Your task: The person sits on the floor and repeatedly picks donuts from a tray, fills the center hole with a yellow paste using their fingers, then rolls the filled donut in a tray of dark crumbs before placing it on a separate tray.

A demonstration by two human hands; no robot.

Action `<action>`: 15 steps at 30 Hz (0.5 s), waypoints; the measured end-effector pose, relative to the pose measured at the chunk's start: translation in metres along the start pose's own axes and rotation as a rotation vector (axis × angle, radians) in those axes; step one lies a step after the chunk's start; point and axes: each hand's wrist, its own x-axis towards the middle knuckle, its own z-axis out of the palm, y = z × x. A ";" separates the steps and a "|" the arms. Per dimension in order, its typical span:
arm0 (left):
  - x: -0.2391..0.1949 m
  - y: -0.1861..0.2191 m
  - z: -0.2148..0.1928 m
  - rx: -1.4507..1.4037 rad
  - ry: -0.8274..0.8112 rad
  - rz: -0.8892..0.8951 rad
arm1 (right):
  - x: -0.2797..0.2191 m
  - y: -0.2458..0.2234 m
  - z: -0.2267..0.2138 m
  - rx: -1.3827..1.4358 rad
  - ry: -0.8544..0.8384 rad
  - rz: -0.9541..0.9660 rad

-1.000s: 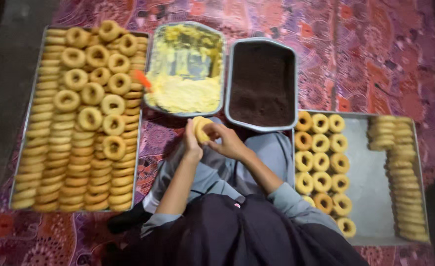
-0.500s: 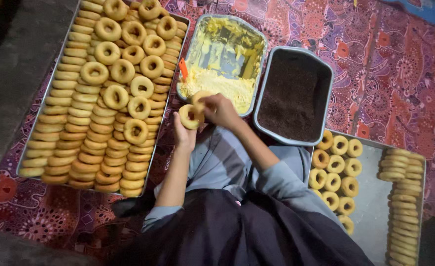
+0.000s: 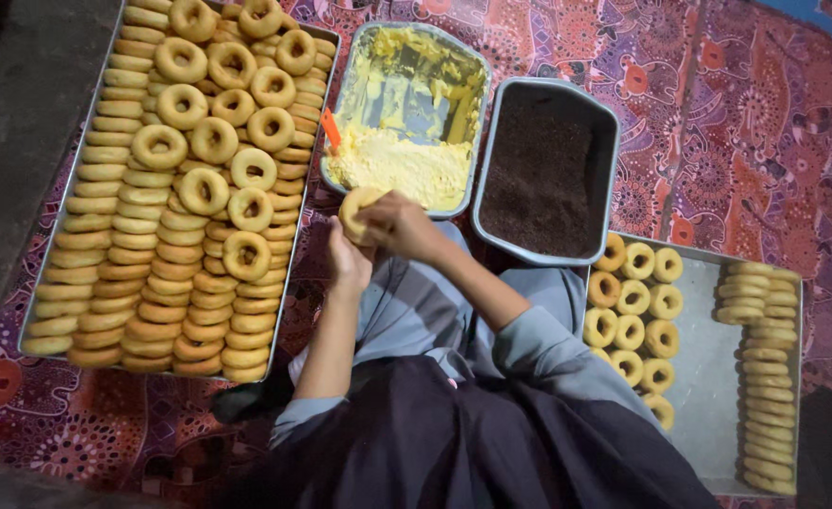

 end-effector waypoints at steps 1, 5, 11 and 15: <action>0.001 0.001 0.000 0.000 -0.031 0.021 | 0.000 0.000 0.001 -0.026 -0.003 -0.130; -0.002 -0.004 -0.001 0.019 -0.080 0.057 | 0.015 0.019 -0.014 -0.245 0.175 -0.005; -0.005 -0.008 0.001 0.051 -0.101 0.019 | 0.001 0.011 -0.016 -0.084 0.090 0.068; -0.011 -0.002 0.006 0.074 -0.086 0.000 | -0.028 -0.015 -0.032 -0.004 -0.047 -0.064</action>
